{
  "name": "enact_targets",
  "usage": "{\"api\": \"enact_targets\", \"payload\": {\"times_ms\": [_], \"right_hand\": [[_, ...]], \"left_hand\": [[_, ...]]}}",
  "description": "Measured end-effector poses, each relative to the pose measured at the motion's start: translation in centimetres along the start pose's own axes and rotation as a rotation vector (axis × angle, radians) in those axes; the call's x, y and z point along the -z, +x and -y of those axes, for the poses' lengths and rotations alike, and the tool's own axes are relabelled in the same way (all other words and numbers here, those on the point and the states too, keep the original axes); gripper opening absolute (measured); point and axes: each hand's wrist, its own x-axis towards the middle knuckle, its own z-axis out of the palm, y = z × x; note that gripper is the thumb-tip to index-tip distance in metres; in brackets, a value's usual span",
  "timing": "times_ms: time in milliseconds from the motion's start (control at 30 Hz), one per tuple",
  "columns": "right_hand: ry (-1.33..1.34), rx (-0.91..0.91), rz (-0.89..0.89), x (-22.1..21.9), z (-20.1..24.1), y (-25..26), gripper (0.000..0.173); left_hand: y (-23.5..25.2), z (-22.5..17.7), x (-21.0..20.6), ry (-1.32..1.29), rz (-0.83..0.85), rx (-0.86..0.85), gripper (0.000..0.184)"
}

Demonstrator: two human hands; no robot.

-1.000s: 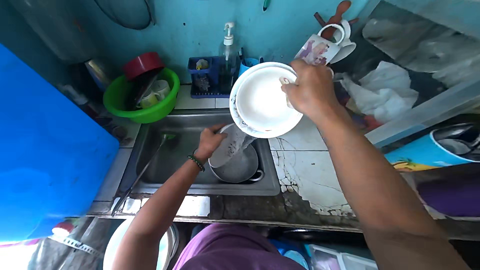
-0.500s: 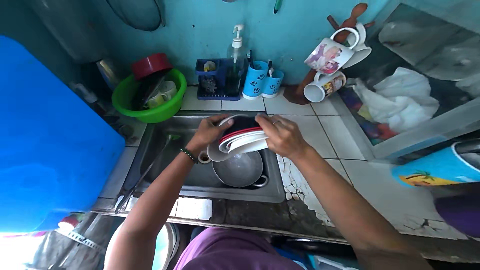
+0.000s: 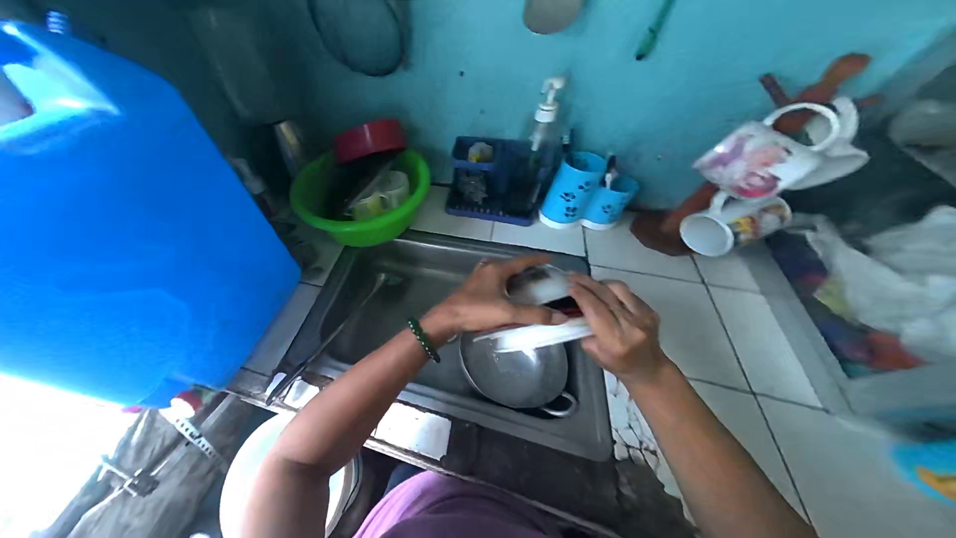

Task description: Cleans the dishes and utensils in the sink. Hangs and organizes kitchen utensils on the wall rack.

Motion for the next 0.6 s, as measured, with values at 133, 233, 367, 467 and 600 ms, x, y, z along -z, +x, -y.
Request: {"api": "enact_targets", "payload": {"times_ms": [133,233,367,467,600], "right_hand": [[0.004,0.041,-0.033,0.7,-0.3,-0.3,0.018],[-0.03,0.064,-0.065,1.0,-0.5,-0.5,0.017],[-0.066,0.11,-0.12,0.8,-0.9,-0.5,0.015],[-0.059,0.14,-0.157,0.6,-0.9,-0.6,0.012],[-0.054,0.147,-0.178,0.2,-0.4,-1.1,0.009]], "left_hand": [[-1.7,1.3,0.5,-0.297,-0.117,0.019,0.051],[-1.9,4.8,0.1,-0.461,-0.309,0.403,0.048],[-2.2,8.0,-2.8,-0.816,-0.053,0.747,0.08],[-2.3,7.0,-4.4,-1.131,-0.16,0.763,0.071],[-2.2,6.4,-5.4,-1.342,-0.365,0.597,0.054]]}}
